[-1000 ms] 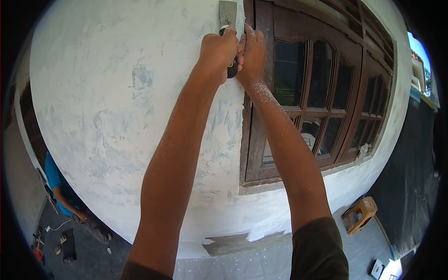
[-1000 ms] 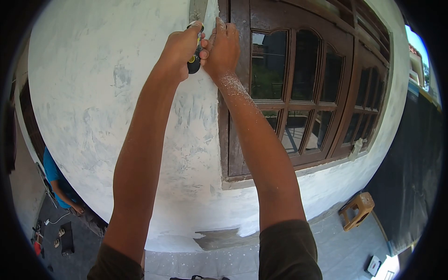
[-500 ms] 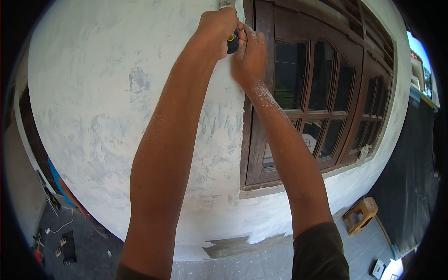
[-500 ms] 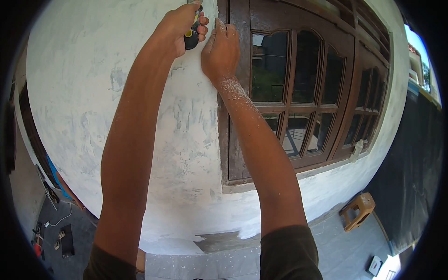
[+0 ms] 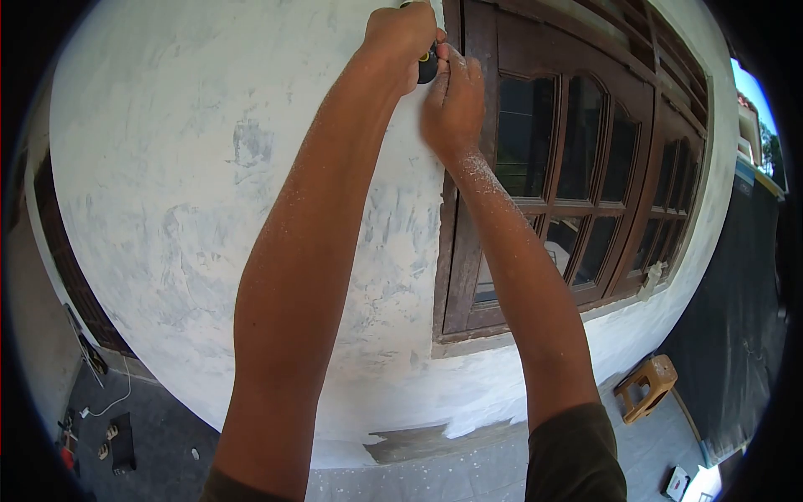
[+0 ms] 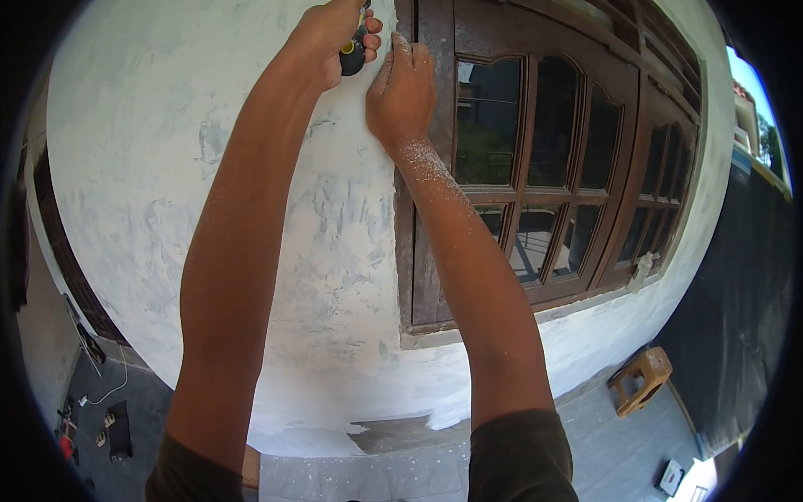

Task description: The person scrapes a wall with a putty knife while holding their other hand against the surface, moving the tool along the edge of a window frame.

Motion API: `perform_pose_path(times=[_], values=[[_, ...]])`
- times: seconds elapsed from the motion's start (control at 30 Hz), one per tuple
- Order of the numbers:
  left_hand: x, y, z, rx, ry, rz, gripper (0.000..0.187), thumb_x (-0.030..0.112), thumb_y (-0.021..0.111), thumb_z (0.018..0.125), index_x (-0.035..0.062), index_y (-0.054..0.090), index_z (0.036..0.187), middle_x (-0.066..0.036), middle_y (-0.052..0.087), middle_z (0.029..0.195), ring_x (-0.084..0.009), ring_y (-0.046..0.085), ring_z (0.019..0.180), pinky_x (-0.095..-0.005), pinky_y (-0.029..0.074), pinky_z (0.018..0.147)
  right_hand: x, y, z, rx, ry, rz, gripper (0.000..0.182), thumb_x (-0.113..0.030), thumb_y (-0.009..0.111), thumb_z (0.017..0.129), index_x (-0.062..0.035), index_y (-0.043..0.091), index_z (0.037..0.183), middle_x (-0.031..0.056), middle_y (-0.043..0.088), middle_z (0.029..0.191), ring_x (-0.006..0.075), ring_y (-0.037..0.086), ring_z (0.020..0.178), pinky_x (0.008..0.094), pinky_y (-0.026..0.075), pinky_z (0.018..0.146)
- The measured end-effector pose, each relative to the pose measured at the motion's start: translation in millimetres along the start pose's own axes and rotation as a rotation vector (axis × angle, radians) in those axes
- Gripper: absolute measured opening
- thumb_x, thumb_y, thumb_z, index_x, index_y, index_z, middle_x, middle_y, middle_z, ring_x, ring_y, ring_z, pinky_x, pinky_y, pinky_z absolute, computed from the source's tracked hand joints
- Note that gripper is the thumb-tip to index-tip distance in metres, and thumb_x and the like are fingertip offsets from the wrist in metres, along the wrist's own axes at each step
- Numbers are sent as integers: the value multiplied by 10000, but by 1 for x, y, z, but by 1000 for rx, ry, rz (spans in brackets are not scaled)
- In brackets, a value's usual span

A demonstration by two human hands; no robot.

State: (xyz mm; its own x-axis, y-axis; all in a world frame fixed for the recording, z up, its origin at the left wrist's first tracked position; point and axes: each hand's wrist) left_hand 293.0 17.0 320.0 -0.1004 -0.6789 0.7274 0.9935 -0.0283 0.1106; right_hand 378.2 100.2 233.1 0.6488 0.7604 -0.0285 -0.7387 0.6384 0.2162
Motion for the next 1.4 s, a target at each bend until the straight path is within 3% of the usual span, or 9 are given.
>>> perform_pose_path(times=[0.07, 0.2, 0.4, 0.53, 0.77, 0.83, 0.93, 1.13, 1.4], values=[[4, 2, -36, 41, -12, -49, 305, 328, 544, 1080, 51, 536, 953, -34, 563, 759, -112, 479, 547, -266, 423, 492, -5, -2, -4, 21, -26, -9, 431, -96, 585, 963, 2, 579, 1382, 167, 593, 1137, 370, 595, 1098, 467, 496, 916], [-28, -10, -70, 13, -70, -63, 308, 331, 546, 1080, 51, 541, 951, -29, 563, 726, -114, 496, 531, -281, 419, 483, -2, -4, -3, 23, -22, 41, 435, -73, 610, 944, 9, 589, 1370, 166, 593, 1119, 362, 588, 1106, 468, 500, 909], [-3, -1, -42, 14, -28, -48, 297, 316, 539, 1080, 51, 544, 945, -38, 581, 750, -112, 507, 535, -284, 433, 497, 0, 1, -1, 50, -54, -6, 453, -82, 649, 929, 16, 589, 1367, 160, 593, 1114, 364, 587, 1101, 467, 497, 912], [-24, -5, -72, 11, -66, -60, 315, 330, 533, 1081, 38, 549, 965, -40, 583, 751, -117, 509, 533, -288, 447, 501, 1, -3, -5, 45, -84, -19, 372, -101, 593, 990, 4, 612, 1346, 157, 595, 1101, 363, 590, 1084, 470, 498, 896], [-39, -5, -90, 18, -122, -56, 327, 334, 534, 1080, 25, 562, 979, -40, 584, 734, -123, 513, 522, -287, 466, 502, 5, 1, -2, -4, 29, 42, 470, -157, 631, 936, -16, 587, 1382, 153, 589, 1121, 363, 585, 1101, 467, 494, 922], [-24, 2, -78, 27, -101, -51, 321, 329, 532, 1081, 27, 562, 975, -42, 586, 741, -122, 512, 523, -288, 465, 502, 3, -2, -6, 69, -105, 56, 400, -143, 581, 977, -22, 609, 1357, 154, 592, 1119, 362, 589, 1094, 472, 496, 918], [-24, 1, -75, 18, -74, -53, 310, 321, 529, 1081, 35, 561, 966, -46, 594, 760, -118, 517, 524, -290, 463, 502, 3, -2, -5, 30, -56, 25, 347, -103, 507, 1028, -26, 616, 1349, 154, 594, 1124, 361, 589, 1097, 471, 496, 915], [-53, -7, -106, 56, -150, -52, 317, 325, 534, 1079, 32, 560, 961, -49, 588, 737, -132, 510, 485, -302, 445, 453, 4, 4, 1, 22, 19, 10, 387, -96, 535, 1005, -35, 586, 1383, 147, 590, 1150, 356, 584, 1126, 462, 498, 932], [-41, -7, -88, 41, -77, -16, 324, 336, 546, 1070, 31, 564, 964, -54, 594, 745, -126, 526, 500, -297, 469, 483, 6, 5, -3, 68, -42, 38, 362, -130, 542, 1015, -21, 617, 1351, 147, 594, 1146, 359, 590, 1113, 469, 499, 928]])
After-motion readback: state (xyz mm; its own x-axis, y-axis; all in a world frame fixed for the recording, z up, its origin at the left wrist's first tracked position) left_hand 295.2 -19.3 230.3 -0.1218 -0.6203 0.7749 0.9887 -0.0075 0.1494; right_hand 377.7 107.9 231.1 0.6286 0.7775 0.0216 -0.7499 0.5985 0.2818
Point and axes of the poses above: each hand's wrist, its own z-axis towards the middle knuckle, its own y-axis out of the palm, x = y × z
